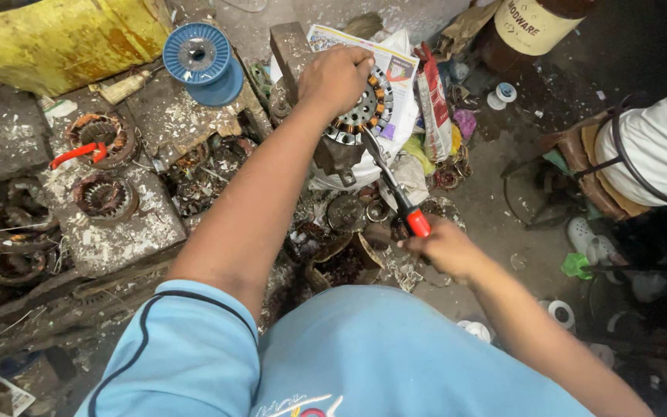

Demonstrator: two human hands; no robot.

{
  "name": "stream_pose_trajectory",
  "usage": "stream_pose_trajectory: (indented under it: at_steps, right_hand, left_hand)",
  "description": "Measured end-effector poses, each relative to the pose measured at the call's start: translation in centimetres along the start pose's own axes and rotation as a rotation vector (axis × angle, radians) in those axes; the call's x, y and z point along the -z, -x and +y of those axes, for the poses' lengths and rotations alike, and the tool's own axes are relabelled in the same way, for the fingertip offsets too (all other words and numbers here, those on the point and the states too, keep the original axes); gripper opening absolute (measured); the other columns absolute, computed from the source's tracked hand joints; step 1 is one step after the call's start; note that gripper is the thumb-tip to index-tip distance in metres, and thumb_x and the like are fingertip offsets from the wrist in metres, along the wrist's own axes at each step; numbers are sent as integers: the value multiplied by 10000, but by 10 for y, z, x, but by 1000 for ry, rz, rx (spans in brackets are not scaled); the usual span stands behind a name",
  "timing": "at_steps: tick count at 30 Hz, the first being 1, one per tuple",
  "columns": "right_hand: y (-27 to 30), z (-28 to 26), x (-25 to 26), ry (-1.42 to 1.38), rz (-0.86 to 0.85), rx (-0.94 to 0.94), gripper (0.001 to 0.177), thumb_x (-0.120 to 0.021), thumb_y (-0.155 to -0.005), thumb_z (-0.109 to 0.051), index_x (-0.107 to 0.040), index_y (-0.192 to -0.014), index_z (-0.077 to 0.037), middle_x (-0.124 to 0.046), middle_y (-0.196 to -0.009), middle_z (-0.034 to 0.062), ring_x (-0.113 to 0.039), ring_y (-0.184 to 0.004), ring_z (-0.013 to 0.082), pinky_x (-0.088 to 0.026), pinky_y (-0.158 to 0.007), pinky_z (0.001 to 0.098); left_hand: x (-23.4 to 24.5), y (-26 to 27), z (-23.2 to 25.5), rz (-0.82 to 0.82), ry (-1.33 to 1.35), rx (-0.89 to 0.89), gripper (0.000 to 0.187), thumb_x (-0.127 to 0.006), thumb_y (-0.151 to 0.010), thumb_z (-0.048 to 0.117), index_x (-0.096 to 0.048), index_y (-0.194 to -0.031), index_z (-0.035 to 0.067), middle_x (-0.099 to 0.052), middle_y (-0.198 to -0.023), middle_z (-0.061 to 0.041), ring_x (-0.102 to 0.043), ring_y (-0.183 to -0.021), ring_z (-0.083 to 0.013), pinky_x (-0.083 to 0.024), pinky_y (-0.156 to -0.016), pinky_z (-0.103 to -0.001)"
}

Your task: The person uses pliers to pull and remove copper wire from a cylindrical motor stator. The person repeatedly grips and extracts wire segments from the stator slots, rotating the stator to access different sections.

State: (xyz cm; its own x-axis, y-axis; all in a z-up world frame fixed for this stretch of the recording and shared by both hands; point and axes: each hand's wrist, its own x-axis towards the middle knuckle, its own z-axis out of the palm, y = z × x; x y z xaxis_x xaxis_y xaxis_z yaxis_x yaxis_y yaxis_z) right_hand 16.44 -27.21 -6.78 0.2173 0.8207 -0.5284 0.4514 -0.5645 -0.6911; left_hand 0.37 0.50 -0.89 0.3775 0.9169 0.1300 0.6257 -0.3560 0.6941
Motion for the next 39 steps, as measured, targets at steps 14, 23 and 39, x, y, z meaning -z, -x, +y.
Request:
stream_pose_trajectory:
  at_steps: [14,23,39]
  right_hand:
    - [2,-7,-29,415,503,85,331,-737,-800,-307,-687,-999,-47,-718,-853,277,-700,-852,465,-552,-796,523]
    - [-7,-21,-10,373,307,65,369,-764,-798,-366,-731,-941,-28,-722,-794,186,-722,-774,342,-564,-754,445]
    - [15,13,4,-788,-625,142,770,-514,-580,138,-497,-1340,14,-641,-1273,113,-682,-924,221,-564,-808,360]
  left_hand:
    - [-6,0,4,1,28,-14,275,-596,-946,413,-748,-1160,330,-685,-1240,-63,-627,-1168,-320,-481,-993,-473]
    - [-1,-2,3,-42,-27,-18,291,-594,-947,417,-747,-1176,324,-697,-1250,-48,-640,-1173,-307,-482,-1010,-464]
    - [3,-11,-10,43,-39,-382,456,-691,-899,421,-691,-1281,171,-675,-1261,-168,-617,-1156,-384,-478,-988,-489]
